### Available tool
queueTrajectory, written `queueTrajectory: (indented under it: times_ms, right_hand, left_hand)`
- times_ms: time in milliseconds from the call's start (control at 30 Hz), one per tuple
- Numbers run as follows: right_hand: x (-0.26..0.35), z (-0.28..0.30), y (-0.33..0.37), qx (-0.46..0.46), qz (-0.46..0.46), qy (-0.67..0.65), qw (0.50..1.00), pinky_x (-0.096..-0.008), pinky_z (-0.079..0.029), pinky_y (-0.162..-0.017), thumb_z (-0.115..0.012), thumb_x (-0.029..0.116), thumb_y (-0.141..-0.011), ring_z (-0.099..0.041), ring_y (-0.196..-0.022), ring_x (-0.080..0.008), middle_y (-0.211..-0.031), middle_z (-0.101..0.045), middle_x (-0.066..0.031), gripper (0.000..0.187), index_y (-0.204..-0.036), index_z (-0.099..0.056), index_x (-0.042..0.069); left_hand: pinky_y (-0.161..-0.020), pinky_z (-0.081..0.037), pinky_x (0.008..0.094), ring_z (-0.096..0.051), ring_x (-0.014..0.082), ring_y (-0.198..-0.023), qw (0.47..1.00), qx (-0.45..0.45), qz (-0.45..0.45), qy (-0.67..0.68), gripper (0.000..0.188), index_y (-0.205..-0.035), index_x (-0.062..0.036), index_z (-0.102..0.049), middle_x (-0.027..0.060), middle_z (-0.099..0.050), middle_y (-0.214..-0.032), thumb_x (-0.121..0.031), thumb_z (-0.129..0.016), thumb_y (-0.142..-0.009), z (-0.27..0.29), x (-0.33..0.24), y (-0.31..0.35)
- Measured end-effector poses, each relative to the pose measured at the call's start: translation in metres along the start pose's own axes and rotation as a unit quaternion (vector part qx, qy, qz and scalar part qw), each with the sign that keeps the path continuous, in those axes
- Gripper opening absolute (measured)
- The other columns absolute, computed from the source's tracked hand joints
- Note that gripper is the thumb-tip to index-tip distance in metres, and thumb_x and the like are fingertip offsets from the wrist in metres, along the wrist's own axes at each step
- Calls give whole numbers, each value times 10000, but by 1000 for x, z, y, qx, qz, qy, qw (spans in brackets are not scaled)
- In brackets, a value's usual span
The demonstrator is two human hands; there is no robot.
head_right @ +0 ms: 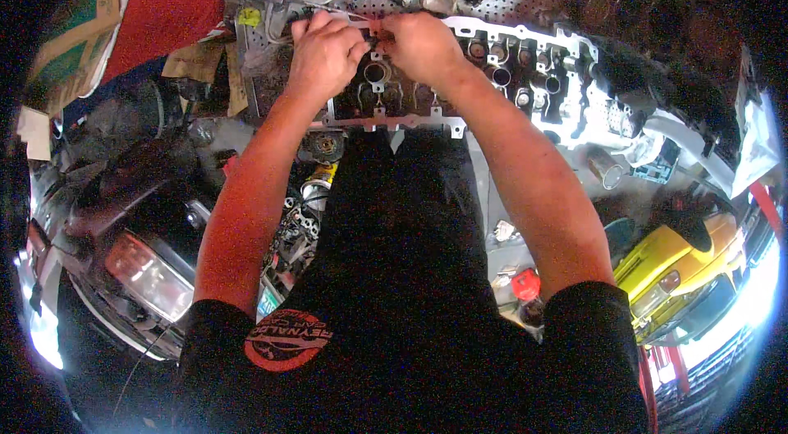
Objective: Manually assembling small components into an engine cylinder head.
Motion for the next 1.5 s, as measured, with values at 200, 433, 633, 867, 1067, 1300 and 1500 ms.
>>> queueTrajectory:
  times_ms: [200,433,633,867,1067,1300,1500]
  right_hand:
    - [0,-11,6,-39,-51,77,995,-529,-577,-841,-693,188,-871,-719,-901,-422,-958,-741,-226,205,-1035,-753,80]
    - [8,-12,6,-34,-63,113,991,-507,-577,-797,-727,228,-887,-711,-880,-416,-958,-738,-211,199,-997,-737,62]
    - [11,-11,12,-46,-53,148,987,-506,-578,-813,-698,262,-915,-711,-899,-403,-990,-735,-180,213,-1015,-738,79]
    - [25,-7,17,-53,-24,179,982,-494,-584,-814,-678,244,-932,-715,-926,-377,-1047,-733,-125,174,-1029,-737,111]
    - [19,-8,20,-197,2,153,968,-463,-594,-777,-749,216,-922,-720,-876,-367,-1047,-723,-134,200,-1075,-705,94]
    - [-13,15,32,-473,-49,-100,874,-416,-538,-916,-728,335,-981,-665,-1051,-321,-1199,-640,-196,423,-1257,-633,28]
    - [-2,1,122,-553,-171,-211,787,-364,-477,-981,-674,167,-1004,-592,-1070,-235,-1196,-622,-138,309,-1255,-627,-8]
  left_hand:
    - [-944,-380,482,-626,254,-1038,1000,-14,5,2,173,-913,-130,-783,31,-747,-969,-289,-745,-857,-3,-4,-3]
    - [-941,-376,480,-632,247,-1045,1000,-6,5,-4,187,-956,-121,-786,44,-750,-986,-274,-750,-853,-5,-2,-2]
    - [-944,-379,483,-617,265,-1042,999,-26,-21,9,208,-950,-84,-740,58,-738,-989,-250,-766,-827,-12,-4,-1]
    - [-936,-379,484,-594,283,-1040,993,-112,-46,14,164,-860,-85,-674,52,-696,-953,-195,-775,-793,-23,-2,11]
    - [-925,-374,481,-576,277,-1001,971,-229,-63,-13,164,-849,-98,-656,35,-663,-925,-191,-787,-816,-9,-6,9]
    - [-831,-508,486,-649,369,-945,949,-297,-18,104,122,-998,-84,-655,124,-704,-951,-147,-716,-912,32,17,14]
    - [-843,-561,501,-698,402,-937,978,-69,107,165,358,-1264,-133,-634,180,-726,-1023,-41,-659,-919,36,24,71]
Point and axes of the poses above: each hand's wrist, its own y-axis away from the middle knuckle, its own z-axis out of the back of the hand, x = y × z, the point moved 3 cm from there along -y, towards the middle knuckle
